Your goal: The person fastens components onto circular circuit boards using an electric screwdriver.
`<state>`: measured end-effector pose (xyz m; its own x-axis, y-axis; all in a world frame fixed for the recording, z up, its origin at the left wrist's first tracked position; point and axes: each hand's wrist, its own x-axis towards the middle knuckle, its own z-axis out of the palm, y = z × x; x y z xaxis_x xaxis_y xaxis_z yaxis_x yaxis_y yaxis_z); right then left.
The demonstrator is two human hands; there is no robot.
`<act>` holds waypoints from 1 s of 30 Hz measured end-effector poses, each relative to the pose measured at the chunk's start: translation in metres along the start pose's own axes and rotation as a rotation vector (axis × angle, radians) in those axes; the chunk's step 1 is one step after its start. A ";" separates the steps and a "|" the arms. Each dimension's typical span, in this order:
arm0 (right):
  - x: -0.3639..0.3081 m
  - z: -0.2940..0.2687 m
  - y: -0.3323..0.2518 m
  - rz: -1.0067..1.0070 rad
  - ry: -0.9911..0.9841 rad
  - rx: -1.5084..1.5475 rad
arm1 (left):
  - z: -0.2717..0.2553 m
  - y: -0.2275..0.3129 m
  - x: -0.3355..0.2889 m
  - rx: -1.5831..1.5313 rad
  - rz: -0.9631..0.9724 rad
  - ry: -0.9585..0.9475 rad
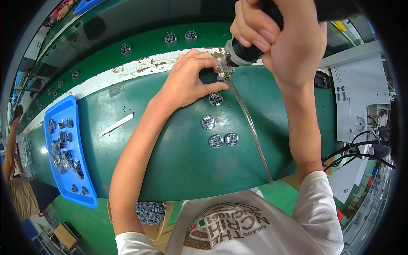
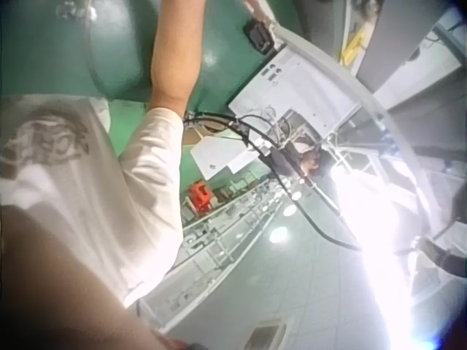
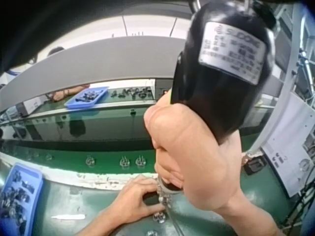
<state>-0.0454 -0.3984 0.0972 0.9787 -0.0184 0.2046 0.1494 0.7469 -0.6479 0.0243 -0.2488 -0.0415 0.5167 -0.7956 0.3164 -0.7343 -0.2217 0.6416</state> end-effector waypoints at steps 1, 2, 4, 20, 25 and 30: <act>0.000 0.006 0.001 -0.001 0.000 0.000 | 0.001 0.000 0.000 -0.007 0.015 0.016; 0.001 0.016 0.005 -0.140 0.086 -0.325 | 0.000 -0.001 -0.001 -0.003 0.009 0.015; 0.006 0.026 0.008 -0.284 0.174 -0.651 | 0.000 -0.002 -0.002 -0.010 -0.010 0.003; 0.000 0.006 -0.020 -0.327 -0.238 -0.461 | -0.002 0.002 0.001 0.038 -0.014 0.074; -0.013 0.036 -0.008 -0.352 0.197 -0.684 | -0.002 -0.001 0.000 0.035 -0.019 0.053; -0.011 0.033 -0.005 -0.321 0.178 -0.698 | -0.003 0.001 0.000 0.038 -0.013 0.057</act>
<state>-0.0619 -0.3802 0.1219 0.8716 -0.3127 0.3776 0.4250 0.0981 -0.8999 0.0254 -0.2475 -0.0388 0.5495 -0.7595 0.3481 -0.7429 -0.2536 0.6195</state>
